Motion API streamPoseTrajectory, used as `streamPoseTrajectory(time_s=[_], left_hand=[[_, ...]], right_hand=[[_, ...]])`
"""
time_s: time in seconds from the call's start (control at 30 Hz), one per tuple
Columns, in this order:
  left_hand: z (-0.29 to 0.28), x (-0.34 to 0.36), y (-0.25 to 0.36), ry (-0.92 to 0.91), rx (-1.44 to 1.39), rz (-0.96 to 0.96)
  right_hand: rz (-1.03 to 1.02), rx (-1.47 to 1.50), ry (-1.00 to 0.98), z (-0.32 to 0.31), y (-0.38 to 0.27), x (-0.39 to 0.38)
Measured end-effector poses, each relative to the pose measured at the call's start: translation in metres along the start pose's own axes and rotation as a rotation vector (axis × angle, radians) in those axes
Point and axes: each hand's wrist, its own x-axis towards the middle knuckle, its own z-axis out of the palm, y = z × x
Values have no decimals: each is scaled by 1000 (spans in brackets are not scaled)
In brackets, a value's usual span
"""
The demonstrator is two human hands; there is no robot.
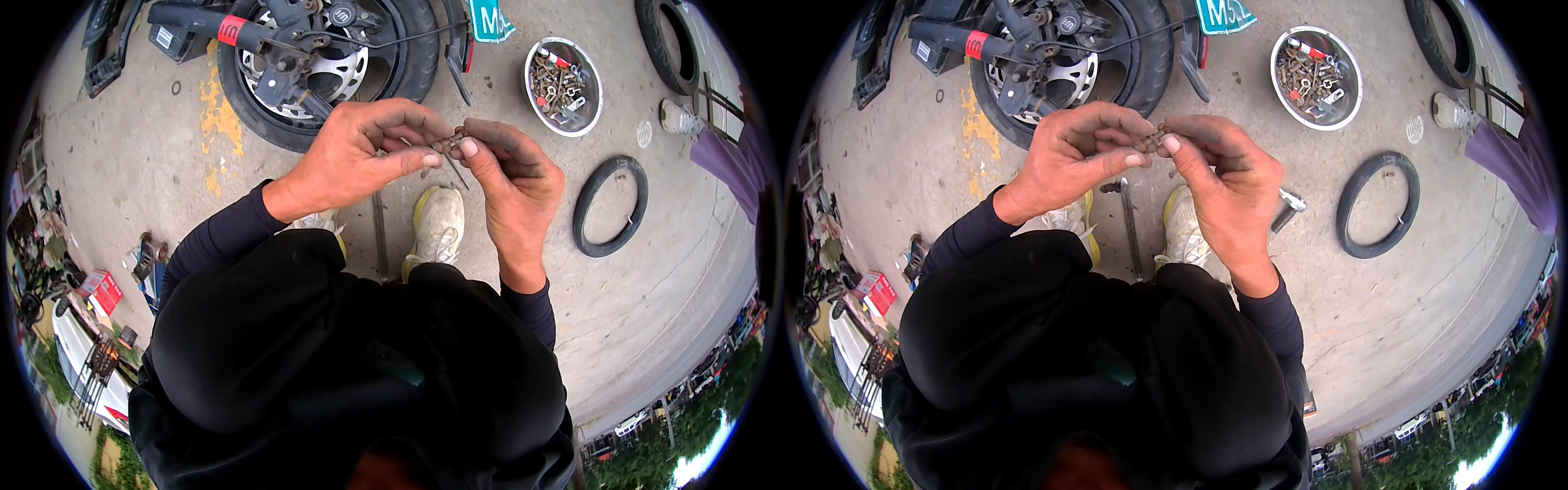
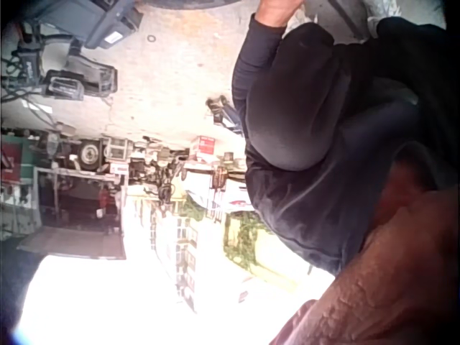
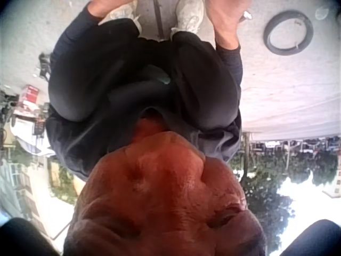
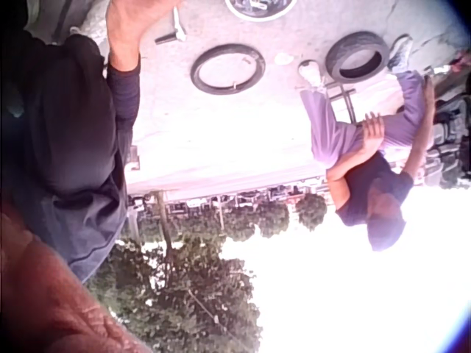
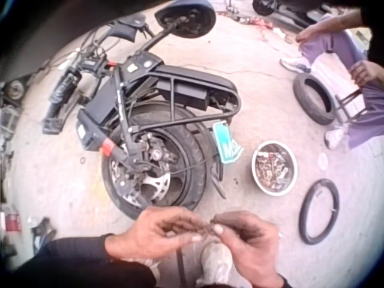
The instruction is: The person squats beside a scooter and uses a hex key to adjust the rear wheel hub and brake assembly. They repeatedly insert and remove small metal parts from a bowl, tighten fasteners, and manipulate the brake cable while another person assists nearby.
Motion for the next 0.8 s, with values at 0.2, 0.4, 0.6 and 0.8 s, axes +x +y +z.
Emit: streamPoseTrajectory(time_s=[0.2, 0.4, 0.6, 0.8], left_hand=[[3, 1, 3, 47, -55, -66], [1, -1, -1, 87, 11, -13], [-7, 2, 7, 90, 105, 124], [-19, -3, 8, 163, 136, 169]], right_hand=[[-12, -28, -11, 1, 1, -1], [157, 132, -41, 6, 0, 2], [101, 50, -55, 8, -1, 2], [30, -93, -78, 27, -6, 12]])
